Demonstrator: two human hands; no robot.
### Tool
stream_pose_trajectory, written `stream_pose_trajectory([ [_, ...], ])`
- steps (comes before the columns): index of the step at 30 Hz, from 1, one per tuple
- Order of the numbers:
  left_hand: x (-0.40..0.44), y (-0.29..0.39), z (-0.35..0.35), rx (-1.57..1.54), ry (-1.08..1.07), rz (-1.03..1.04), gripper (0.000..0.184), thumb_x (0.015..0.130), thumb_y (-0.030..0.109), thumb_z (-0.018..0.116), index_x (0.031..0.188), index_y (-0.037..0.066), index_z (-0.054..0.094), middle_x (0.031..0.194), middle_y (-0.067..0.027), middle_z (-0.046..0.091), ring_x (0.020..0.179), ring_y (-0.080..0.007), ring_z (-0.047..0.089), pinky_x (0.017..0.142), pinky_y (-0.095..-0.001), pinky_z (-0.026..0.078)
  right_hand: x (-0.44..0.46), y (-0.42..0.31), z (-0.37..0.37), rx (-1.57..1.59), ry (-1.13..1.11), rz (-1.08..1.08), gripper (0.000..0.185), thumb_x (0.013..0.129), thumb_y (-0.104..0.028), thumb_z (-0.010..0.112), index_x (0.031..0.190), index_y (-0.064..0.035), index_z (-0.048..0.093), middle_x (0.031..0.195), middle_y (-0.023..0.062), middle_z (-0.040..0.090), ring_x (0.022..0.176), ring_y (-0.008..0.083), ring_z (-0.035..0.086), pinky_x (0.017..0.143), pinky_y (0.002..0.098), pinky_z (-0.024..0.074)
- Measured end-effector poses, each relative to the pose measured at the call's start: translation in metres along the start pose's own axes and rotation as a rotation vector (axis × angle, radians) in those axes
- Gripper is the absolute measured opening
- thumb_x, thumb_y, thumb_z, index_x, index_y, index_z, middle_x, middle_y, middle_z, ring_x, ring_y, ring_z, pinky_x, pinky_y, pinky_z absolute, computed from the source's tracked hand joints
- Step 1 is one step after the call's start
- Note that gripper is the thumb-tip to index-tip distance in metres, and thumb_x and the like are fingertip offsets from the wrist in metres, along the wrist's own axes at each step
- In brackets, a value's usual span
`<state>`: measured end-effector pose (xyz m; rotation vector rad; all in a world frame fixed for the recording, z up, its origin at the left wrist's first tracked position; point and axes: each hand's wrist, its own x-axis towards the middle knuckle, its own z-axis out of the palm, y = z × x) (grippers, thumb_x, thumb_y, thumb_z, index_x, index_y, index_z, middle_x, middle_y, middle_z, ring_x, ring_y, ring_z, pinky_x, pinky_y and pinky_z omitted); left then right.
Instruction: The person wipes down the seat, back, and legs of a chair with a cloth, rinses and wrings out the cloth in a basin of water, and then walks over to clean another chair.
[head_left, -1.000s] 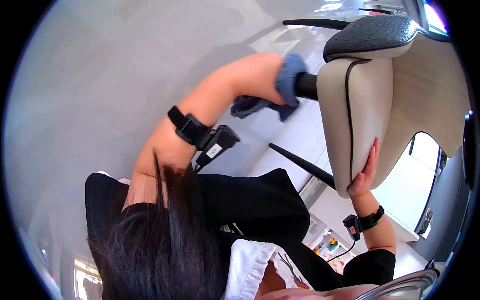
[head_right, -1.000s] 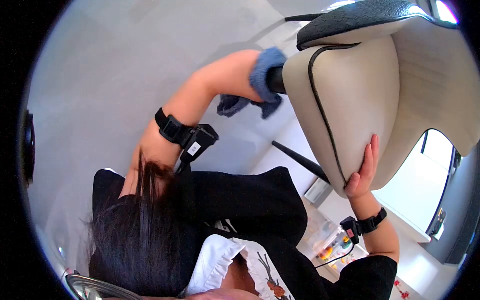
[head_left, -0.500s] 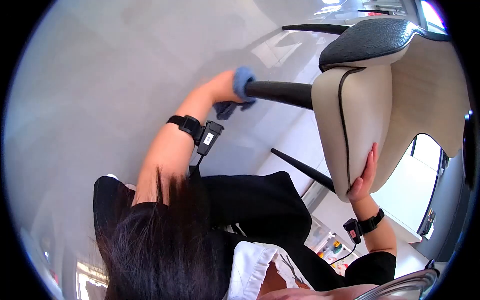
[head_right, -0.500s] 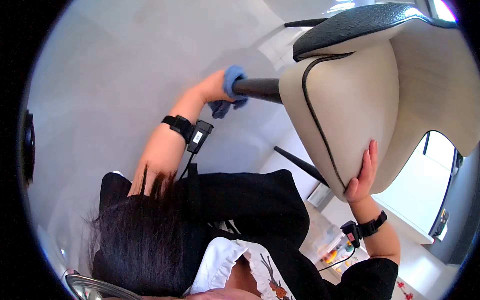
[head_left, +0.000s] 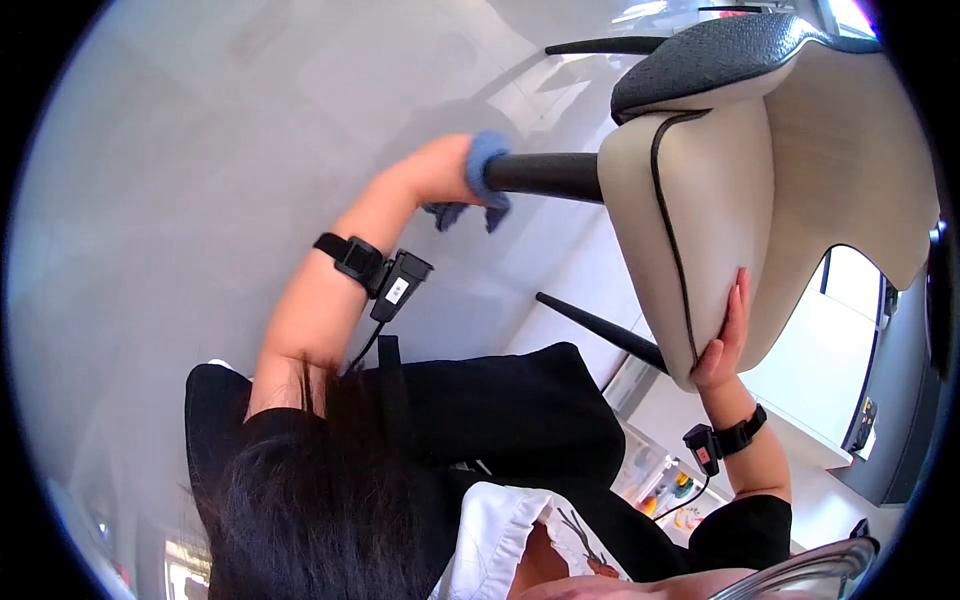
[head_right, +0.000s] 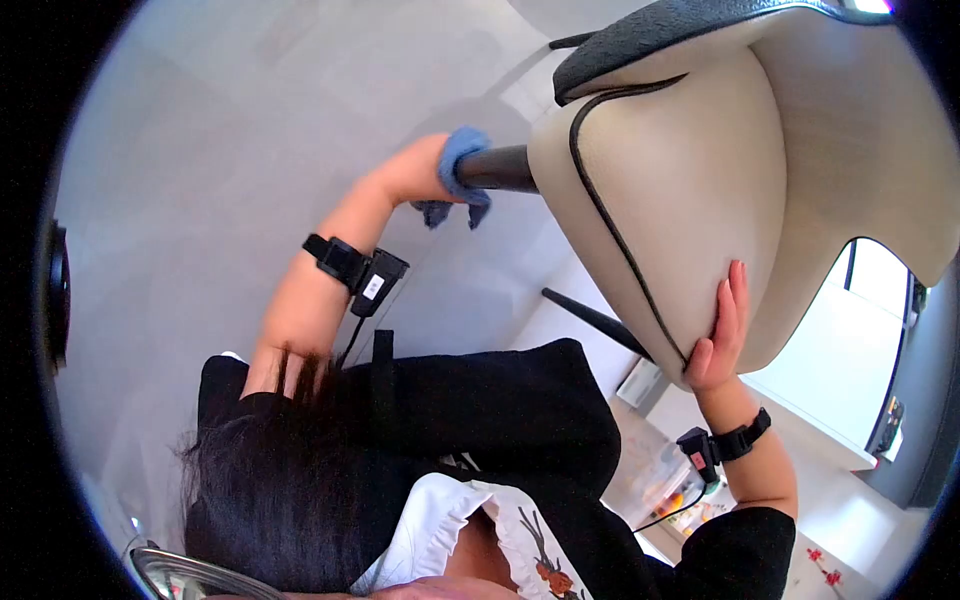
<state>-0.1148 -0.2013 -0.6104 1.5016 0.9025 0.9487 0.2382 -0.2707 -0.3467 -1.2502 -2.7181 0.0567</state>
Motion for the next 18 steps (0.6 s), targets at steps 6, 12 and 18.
stream_pose_trajectory([
  [6,0.027,0.126,-0.025,0.062,-0.225,0.163,0.049,0.059,0.037,0.084,0.088,0.002,0.067,0.087,-0.0173,0.067,0.084,-0.0311,0.065,0.076,-0.0384,0.051,-0.003,0.004,-0.002,-0.027,-0.003,-0.014,0.063,0.095,-0.043,0.031,0.137,0.0034,0.038,0.144,0.0297,0.031,0.134,0.0456,0.029,0.110,0.0514,0.0217],
  [12,0.005,0.099,0.038,0.131,0.567,0.336,0.046,0.060,0.023,0.081,0.100,0.008,0.062,0.097,-0.0139,0.064,0.088,-0.0352,0.061,0.077,-0.0399,0.050,-0.002,0.001,-0.005,-0.028,0.006,-0.001,0.059,0.094,-0.040,0.035,0.133,0.0033,0.043,0.142,0.0289,0.035,0.133,0.0453,0.032,0.109,0.0516,0.0229],
  [18,0.011,0.033,0.052,0.205,0.516,0.254,0.038,0.063,0.021,0.079,0.095,0.010,0.062,0.093,-0.0122,0.062,0.085,-0.0358,0.060,0.074,-0.0399,0.050,-0.007,0.008,-0.005,-0.067,0.020,0.025,0.053,0.088,-0.031,0.042,0.128,0.0019,0.049,0.141,0.0237,0.041,0.132,0.0415,0.035,0.109,0.0506,0.0239],
])
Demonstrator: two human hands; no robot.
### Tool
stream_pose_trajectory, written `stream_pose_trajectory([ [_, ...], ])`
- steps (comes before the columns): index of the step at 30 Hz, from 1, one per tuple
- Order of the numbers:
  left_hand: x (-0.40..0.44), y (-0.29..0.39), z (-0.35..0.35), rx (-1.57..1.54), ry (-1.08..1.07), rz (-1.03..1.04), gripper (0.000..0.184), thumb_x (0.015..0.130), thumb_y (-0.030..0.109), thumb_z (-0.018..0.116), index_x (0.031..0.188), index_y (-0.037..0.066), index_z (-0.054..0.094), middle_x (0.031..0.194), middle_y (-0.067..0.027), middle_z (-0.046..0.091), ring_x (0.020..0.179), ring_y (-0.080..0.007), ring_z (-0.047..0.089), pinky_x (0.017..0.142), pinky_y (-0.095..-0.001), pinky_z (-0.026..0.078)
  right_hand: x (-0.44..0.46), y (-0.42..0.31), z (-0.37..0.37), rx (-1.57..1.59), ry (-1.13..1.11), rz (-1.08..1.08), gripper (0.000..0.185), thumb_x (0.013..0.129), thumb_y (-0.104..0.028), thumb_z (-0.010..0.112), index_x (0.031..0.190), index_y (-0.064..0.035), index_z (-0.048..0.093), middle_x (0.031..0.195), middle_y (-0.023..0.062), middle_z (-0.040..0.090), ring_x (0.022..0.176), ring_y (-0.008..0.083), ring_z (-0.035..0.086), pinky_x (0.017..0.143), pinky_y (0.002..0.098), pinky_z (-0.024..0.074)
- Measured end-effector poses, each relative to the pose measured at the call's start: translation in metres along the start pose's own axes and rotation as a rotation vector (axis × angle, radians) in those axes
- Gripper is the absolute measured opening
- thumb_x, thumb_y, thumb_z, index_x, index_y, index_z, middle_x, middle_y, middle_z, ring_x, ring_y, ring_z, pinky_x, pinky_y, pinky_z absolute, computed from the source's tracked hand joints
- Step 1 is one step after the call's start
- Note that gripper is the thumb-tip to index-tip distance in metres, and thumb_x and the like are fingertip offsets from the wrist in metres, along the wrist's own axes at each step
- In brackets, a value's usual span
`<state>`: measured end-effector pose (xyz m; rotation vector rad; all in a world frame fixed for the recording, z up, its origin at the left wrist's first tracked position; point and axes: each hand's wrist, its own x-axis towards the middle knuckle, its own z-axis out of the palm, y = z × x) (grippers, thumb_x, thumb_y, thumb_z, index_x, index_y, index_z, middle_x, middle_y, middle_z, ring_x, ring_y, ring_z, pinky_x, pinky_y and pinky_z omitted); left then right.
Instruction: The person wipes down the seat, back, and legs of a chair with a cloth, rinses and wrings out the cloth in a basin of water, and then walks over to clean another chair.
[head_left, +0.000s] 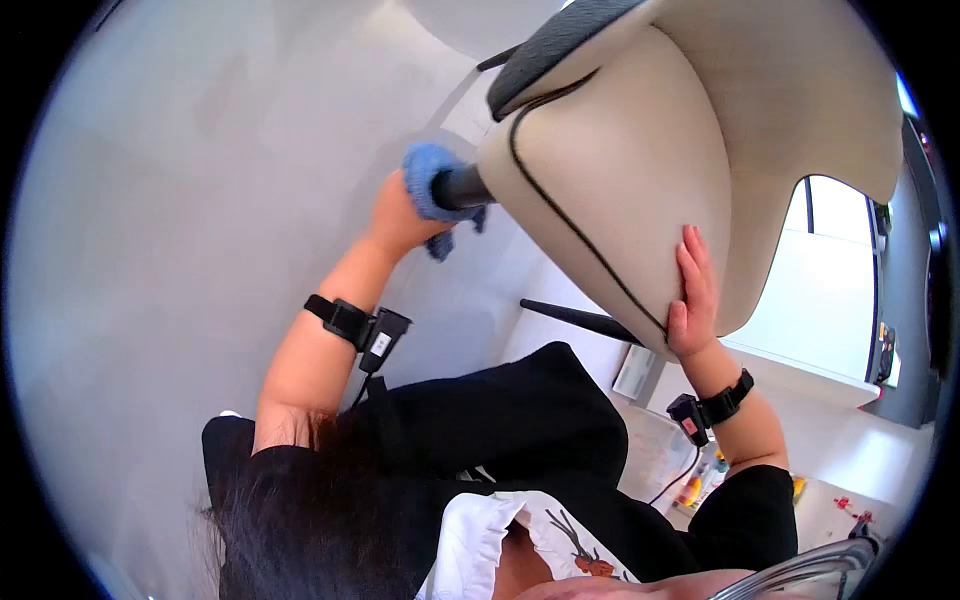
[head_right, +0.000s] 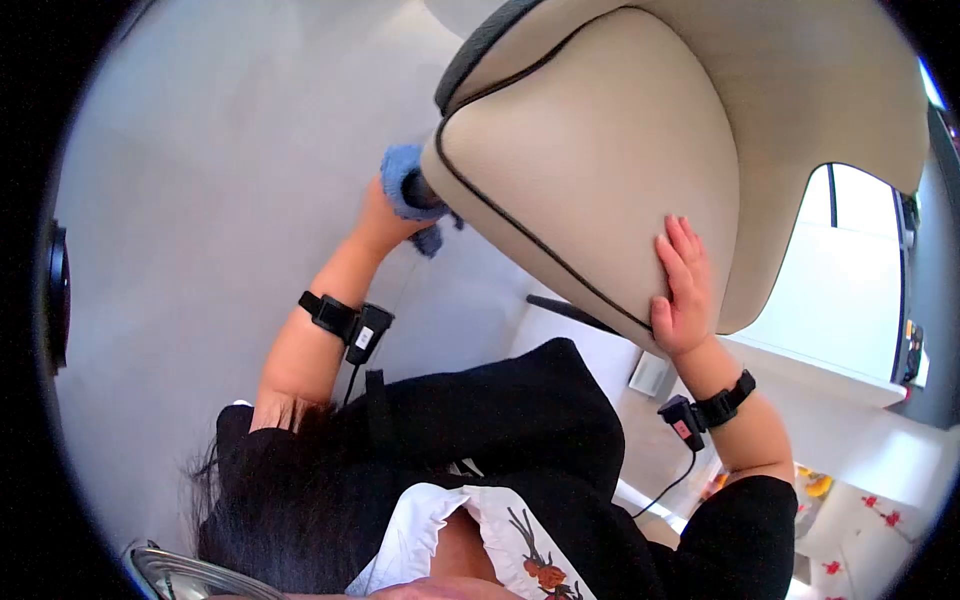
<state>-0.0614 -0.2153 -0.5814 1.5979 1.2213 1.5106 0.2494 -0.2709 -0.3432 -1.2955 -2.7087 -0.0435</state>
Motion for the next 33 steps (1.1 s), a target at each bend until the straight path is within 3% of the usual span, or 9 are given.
stream_pose_trajectory([
  [4,-0.049,-0.090,0.017,-0.072,-0.187,-0.357,0.035,0.067,0.020,0.077,0.094,0.009,0.060,0.089,-0.0128,0.062,0.085,-0.0376,0.059,0.074,-0.0413,0.049,-0.007,-0.005,-0.002,0.048,0.010,0.076,0.050,0.087,-0.028,0.046,0.128,0.0001,0.050,0.140,0.0232,0.042,0.132,0.0394,0.036,0.109,0.0499,0.0250],
  [7,-0.050,-0.106,0.023,0.341,-0.337,-0.356,0.037,0.068,0.019,0.077,0.099,0.009,0.060,0.091,-0.0124,0.064,0.087,-0.0347,0.061,0.075,-0.0399,0.050,-0.015,-0.002,-0.008,-0.037,0.107,0.135,0.051,0.086,-0.027,0.055,0.129,-0.0007,0.049,0.140,0.0224,0.041,0.132,0.0379,0.037,0.109,0.0488,0.0258],
  [11,-0.032,-0.051,-0.002,0.054,-0.374,-0.403,0.047,0.066,0.022,0.081,0.106,0.010,0.060,0.099,-0.0104,0.067,0.090,-0.0270,0.063,0.078,-0.0363,0.050,-0.089,0.005,-0.035,-0.507,0.515,0.240,0.071,0.083,-0.025,0.069,0.139,0.0002,0.033,0.145,0.0231,0.032,0.134,0.0370,0.032,0.110,0.0428,0.0264],
  [13,-0.012,0.006,-0.016,-0.115,-0.328,-0.247,0.056,0.063,0.021,0.083,0.112,0.009,0.059,0.101,-0.0101,0.067,0.091,-0.0237,0.064,0.080,-0.0347,0.050,-0.126,0.011,-0.036,-0.551,0.698,0.507,0.079,0.081,-0.016,0.071,0.142,0.0000,0.024,0.146,0.0202,0.029,0.135,0.0345,0.031,0.110,0.0395,0.0276],
  [16,0.006,0.053,-0.027,-0.348,-0.285,-0.073,0.060,0.061,0.019,0.083,0.115,0.007,0.058,0.102,-0.0103,0.067,0.092,-0.0211,0.063,0.081,-0.0332,0.050,-0.175,0.027,-0.009,0.383,0.922,1.166,0.076,0.083,-0.017,0.071,0.141,0.0010,0.025,0.142,0.0176,0.036,0.130,0.0306,0.038,0.108,0.0379,0.0320],
  [19,0.008,0.064,-0.026,-0.310,-0.302,-0.150,0.057,0.060,0.017,0.083,0.111,0.005,0.060,0.099,-0.0103,0.068,0.090,-0.0202,0.064,0.080,-0.0324,0.050,-0.174,0.045,0.011,0.854,0.739,1.117,0.075,0.084,-0.012,0.069,0.142,0.0009,0.024,0.140,0.0153,0.037,0.129,0.0260,0.037,0.106,0.0360,0.0318],
  [23,-0.001,0.069,-0.012,-0.235,-0.221,-0.261,0.048,0.060,0.016,0.082,0.102,0.004,0.064,0.094,-0.0104,0.068,0.086,-0.0224,0.065,0.077,-0.0328,0.051,-0.143,0.047,0.014,0.836,0.865,1.266,0.065,0.090,-0.023,0.063,0.139,0.0003,0.028,0.135,0.0134,0.042,0.118,0.0233,0.048,0.095,0.0350,0.0433],
  [26,-0.012,0.083,0.004,-0.199,-0.138,-0.209,0.046,0.060,0.016,0.081,0.101,0.004,0.064,0.093,-0.0117,0.068,0.085,-0.0259,0.066,0.076,-0.0336,0.051,-0.171,0.084,0.021,0.736,0.890,1.185,0.055,0.093,-0.024,0.058,0.136,-0.0004,0.034,0.130,0.0133,0.047,0.111,0.0229,0.053,0.088,0.0342,0.0484],
  [33,-0.033,0.139,-0.007,-0.178,-0.201,0.001,0.051,0.059,0.015,0.082,0.105,0.005,0.062,0.101,-0.0124,0.067,0.092,-0.0308,0.065,0.079,-0.0367,0.051,-0.133,0.159,-0.023,0.767,0.761,1.009,0.044,0.094,-0.020,0.055,0.130,0.0024,0.044,0.118,0.0120,0.057,0.103,0.0205,0.057,0.086,0.0300,0.0472],
])
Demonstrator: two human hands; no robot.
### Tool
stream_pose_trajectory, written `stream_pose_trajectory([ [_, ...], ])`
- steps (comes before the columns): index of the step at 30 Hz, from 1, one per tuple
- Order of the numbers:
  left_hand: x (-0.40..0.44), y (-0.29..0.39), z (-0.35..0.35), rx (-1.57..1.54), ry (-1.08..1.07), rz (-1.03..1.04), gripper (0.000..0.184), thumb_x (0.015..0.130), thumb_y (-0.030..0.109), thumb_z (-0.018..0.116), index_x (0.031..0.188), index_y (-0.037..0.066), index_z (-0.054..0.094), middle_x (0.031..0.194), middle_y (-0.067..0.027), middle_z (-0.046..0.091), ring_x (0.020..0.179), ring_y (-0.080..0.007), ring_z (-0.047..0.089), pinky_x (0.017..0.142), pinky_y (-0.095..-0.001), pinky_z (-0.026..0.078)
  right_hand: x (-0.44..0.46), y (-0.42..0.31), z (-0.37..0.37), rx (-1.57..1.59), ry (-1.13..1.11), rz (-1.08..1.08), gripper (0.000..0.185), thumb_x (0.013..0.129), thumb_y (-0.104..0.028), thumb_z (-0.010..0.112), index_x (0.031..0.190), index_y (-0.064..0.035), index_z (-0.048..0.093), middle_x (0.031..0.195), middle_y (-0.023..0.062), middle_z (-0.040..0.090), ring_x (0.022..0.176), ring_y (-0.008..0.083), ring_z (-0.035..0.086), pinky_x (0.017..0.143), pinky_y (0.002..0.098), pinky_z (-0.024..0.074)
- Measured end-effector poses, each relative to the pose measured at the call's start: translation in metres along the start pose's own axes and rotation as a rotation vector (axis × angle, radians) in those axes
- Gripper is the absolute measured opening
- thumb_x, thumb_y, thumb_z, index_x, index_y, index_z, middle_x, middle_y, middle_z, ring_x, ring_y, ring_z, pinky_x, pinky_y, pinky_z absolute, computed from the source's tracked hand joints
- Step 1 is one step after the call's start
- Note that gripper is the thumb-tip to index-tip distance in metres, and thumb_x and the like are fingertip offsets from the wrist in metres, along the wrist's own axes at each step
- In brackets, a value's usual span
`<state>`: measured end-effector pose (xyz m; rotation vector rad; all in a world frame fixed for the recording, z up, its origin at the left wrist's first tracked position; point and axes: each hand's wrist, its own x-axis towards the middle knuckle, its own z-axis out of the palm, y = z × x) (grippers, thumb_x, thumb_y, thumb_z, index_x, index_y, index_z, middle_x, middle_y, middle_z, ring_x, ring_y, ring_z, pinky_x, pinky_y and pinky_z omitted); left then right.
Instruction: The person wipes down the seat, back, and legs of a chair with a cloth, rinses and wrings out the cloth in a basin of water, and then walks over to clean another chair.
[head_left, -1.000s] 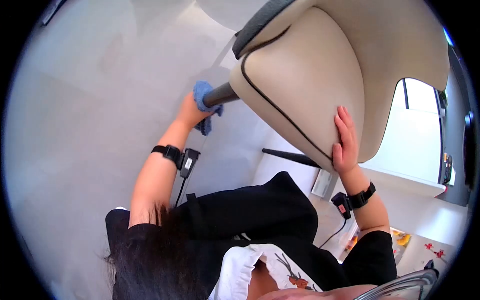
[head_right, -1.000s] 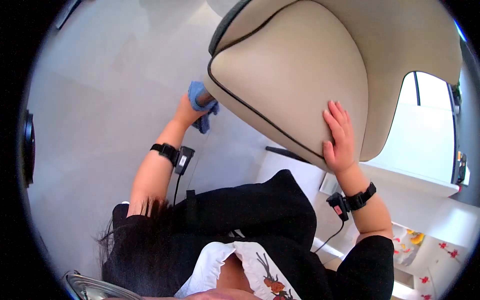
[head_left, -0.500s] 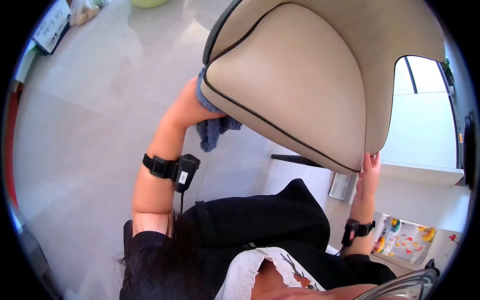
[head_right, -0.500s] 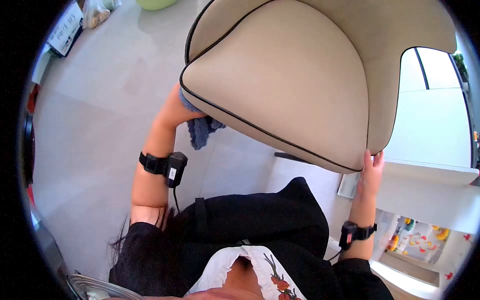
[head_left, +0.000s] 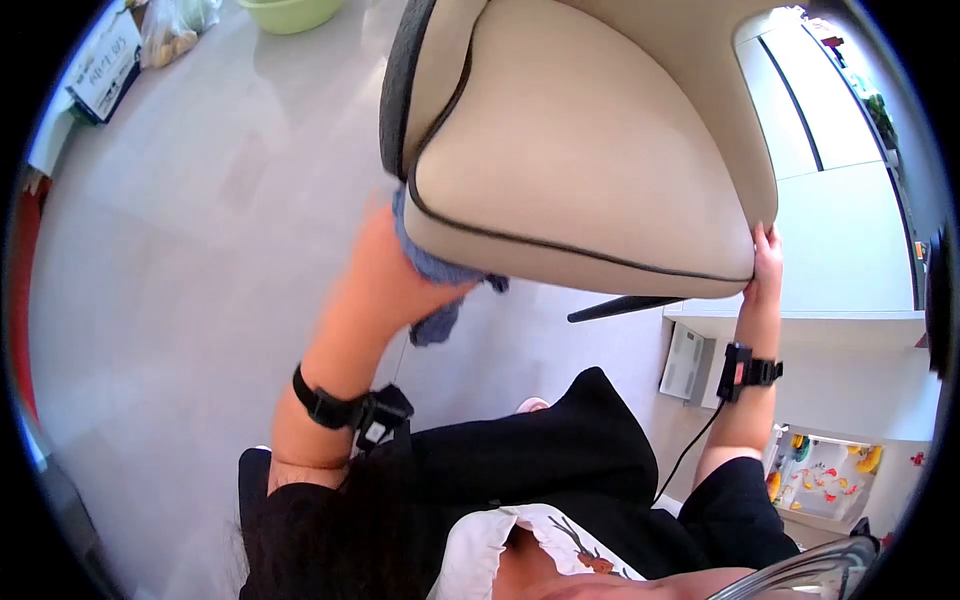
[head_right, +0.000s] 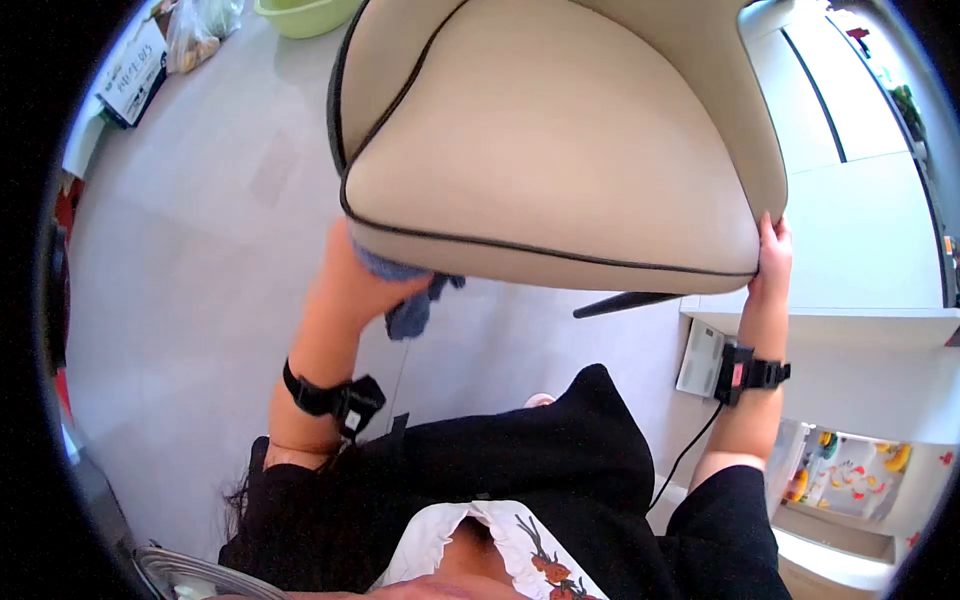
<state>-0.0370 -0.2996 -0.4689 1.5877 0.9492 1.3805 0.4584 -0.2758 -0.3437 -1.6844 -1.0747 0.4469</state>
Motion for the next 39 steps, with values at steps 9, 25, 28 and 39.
stream_pose_trajectory([
  [9,-0.063,0.011,0.086,0.295,-0.137,0.185,0.043,0.073,0.026,0.074,0.113,0.016,0.064,0.112,-0.0071,0.064,0.103,-0.0277,0.062,0.087,-0.0381,0.049,0.094,0.027,-0.006,-0.170,-0.198,-0.208,0.049,0.091,-0.023,0.060,0.133,-0.0012,0.044,0.116,0.0117,0.060,0.103,0.0183,0.055,0.089,0.0288,0.0436],
  [25,-0.075,0.002,0.184,0.241,-0.299,0.309,0.032,0.069,0.018,0.063,0.097,0.004,0.067,0.112,-0.0133,0.061,0.106,-0.0339,0.054,0.089,-0.0463,0.042,-0.087,-0.068,0.059,-0.605,-0.574,-0.641,0.065,0.096,-0.047,0.037,0.145,-0.0061,0.029,0.150,0.0180,0.028,0.140,0.0315,0.023,0.114,0.0427,0.0160],
  [28,-0.073,0.010,0.201,0.246,-0.212,0.360,0.022,0.067,0.018,0.061,0.081,0.005,0.072,0.105,-0.0132,0.062,0.102,-0.0325,0.053,0.087,-0.0446,0.041,-0.140,-0.089,0.075,-0.585,-0.685,-0.662,0.065,0.094,-0.050,0.035,0.143,-0.0074,0.035,0.150,0.0167,0.028,0.141,0.0326,0.023,0.113,0.0466,0.0154],
  [39,-0.089,-0.004,0.238,0.249,-0.345,0.312,0.023,0.075,0.018,0.059,0.091,0.008,0.071,0.106,-0.0112,0.060,0.104,-0.0297,0.054,0.084,-0.0412,0.044,-0.146,-0.031,0.041,-0.953,-0.625,-0.632,0.051,0.091,-0.027,0.038,0.138,-0.0068,0.044,0.147,0.0163,0.036,0.139,0.0354,0.027,0.113,0.0481,0.0176],
])
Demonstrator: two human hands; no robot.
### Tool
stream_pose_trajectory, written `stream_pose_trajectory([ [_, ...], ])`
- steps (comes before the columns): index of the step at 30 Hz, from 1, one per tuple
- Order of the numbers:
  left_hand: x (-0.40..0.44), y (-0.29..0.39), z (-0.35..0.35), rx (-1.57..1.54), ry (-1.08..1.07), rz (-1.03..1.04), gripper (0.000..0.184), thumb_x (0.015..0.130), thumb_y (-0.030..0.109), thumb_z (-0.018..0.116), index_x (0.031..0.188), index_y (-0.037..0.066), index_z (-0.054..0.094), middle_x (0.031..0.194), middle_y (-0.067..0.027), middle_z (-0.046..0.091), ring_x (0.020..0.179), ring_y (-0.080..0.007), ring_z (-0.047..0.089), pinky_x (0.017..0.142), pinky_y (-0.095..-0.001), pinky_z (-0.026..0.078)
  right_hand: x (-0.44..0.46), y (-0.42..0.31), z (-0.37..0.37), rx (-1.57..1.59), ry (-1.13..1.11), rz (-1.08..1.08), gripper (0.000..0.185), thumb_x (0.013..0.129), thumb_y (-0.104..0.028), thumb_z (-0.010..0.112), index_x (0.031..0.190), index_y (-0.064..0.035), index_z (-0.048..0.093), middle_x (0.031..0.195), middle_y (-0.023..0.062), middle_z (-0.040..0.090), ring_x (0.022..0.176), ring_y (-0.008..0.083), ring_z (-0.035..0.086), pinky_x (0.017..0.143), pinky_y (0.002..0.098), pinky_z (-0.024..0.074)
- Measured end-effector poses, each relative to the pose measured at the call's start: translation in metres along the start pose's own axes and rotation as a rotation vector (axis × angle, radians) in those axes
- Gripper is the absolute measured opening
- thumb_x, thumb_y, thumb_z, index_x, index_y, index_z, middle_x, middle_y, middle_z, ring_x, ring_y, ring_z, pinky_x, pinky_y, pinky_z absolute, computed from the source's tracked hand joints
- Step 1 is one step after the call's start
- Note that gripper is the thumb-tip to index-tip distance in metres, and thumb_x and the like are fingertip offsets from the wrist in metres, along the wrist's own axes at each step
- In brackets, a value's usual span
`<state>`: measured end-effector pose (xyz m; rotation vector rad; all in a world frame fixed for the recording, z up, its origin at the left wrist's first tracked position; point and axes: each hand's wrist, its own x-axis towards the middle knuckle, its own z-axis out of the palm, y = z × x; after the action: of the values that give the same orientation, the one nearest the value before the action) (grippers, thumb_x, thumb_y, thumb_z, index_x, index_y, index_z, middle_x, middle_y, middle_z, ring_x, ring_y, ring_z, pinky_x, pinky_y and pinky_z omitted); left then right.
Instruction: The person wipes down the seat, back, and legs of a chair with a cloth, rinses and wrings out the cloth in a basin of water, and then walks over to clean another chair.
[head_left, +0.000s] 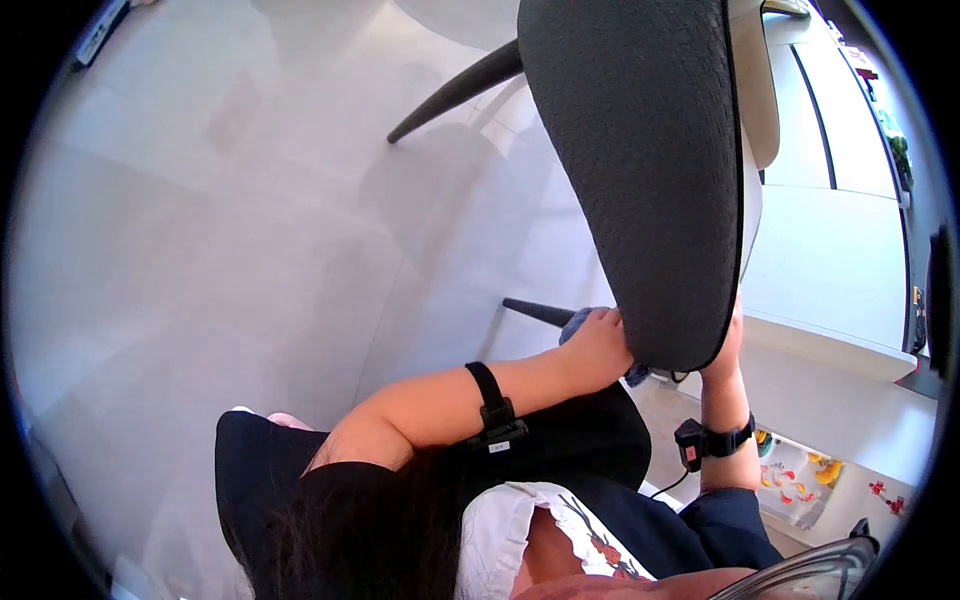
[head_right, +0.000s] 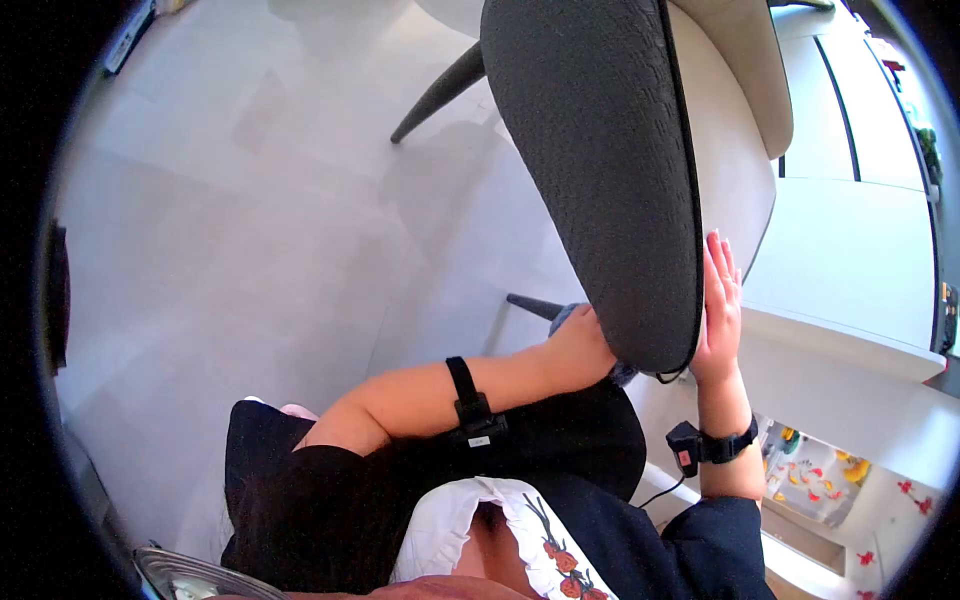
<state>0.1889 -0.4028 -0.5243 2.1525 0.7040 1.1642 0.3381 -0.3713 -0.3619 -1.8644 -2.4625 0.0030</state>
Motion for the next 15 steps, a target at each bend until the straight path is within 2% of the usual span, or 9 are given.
stream_pose_trajectory([
  [4,0.006,-0.008,-0.025,-0.050,-0.185,-0.016,0.028,0.073,0.018,0.057,0.095,0.005,0.070,0.116,-0.0131,0.058,0.108,-0.0319,0.052,0.086,-0.0459,0.044,0.001,0.003,0.009,0.036,0.028,0.035,0.052,0.093,-0.034,0.041,0.137,-0.0065,0.045,0.146,0.0168,0.037,0.138,0.0356,0.028,0.112,0.0484,0.0197],
  [7,0.008,-0.018,-0.024,0.049,-0.032,0.038,0.019,0.075,0.020,0.058,0.083,0.007,0.070,0.099,-0.0107,0.059,0.101,-0.0277,0.054,0.081,-0.0392,0.045,0.008,0.006,0.008,0.056,0.044,0.022,0.053,0.092,-0.037,0.043,0.136,-0.0062,0.046,0.145,0.0167,0.038,0.138,0.0360,0.029,0.112,0.0490,0.0202],
  [8,0.010,-0.023,-0.025,0.006,-0.016,0.032,0.020,0.071,0.021,0.061,0.082,0.006,0.069,0.099,-0.0107,0.059,0.101,-0.0269,0.053,0.080,-0.0374,0.045,0.010,0.006,0.008,0.069,0.053,0.020,0.054,0.092,-0.038,0.044,0.136,-0.0061,0.046,0.145,0.0167,0.038,0.138,0.0363,0.029,0.112,0.0492,0.0202],
  [11,0.014,-0.036,-0.053,-0.092,-0.341,0.051,0.026,0.070,0.024,0.066,0.086,0.004,0.067,0.097,-0.0133,0.060,0.099,-0.0286,0.055,0.081,-0.0391,0.046,0.014,0.001,0.009,0.113,0.113,-0.025,0.056,0.090,-0.038,0.047,0.135,-0.0050,0.046,0.143,0.0172,0.040,0.137,0.0374,0.029,0.112,0.0497,0.0205],
  [13,0.003,-0.054,-0.055,-0.477,-0.171,-0.065,0.033,0.072,0.029,0.068,0.092,0.002,0.066,0.100,-0.0170,0.061,0.098,-0.0303,0.057,0.084,-0.0398,0.046,0.021,-0.004,0.006,0.089,0.157,-0.155,0.056,0.090,-0.038,0.048,0.134,-0.0038,0.047,0.142,0.0182,0.042,0.136,0.0381,0.030,0.112,0.0500,0.0210],
  [14,0.000,-0.062,-0.069,-0.666,-0.081,-0.121,0.037,0.073,0.031,0.069,0.095,0.001,0.065,0.102,-0.0189,0.061,0.098,-0.0312,0.058,0.085,-0.0401,0.046,0.019,-0.001,0.007,0.149,0.147,-0.090,0.057,0.089,-0.039,0.049,0.134,-0.0035,0.047,0.141,0.0190,0.042,0.136,0.0382,0.031,0.112,0.0499,0.0214],
  [15,-0.003,-0.077,-0.086,-0.871,-0.413,-0.574,0.050,0.083,0.044,0.063,0.108,0.001,0.062,0.110,-0.0214,0.062,0.101,-0.0306,0.060,0.088,-0.0412,0.046,0.011,0.006,0.009,0.208,0.139,-0.022,0.058,0.089,-0.040,0.050,0.133,-0.0032,0.047,0.140,0.0197,0.043,0.135,0.0383,0.032,0.111,0.0497,0.0219],
])
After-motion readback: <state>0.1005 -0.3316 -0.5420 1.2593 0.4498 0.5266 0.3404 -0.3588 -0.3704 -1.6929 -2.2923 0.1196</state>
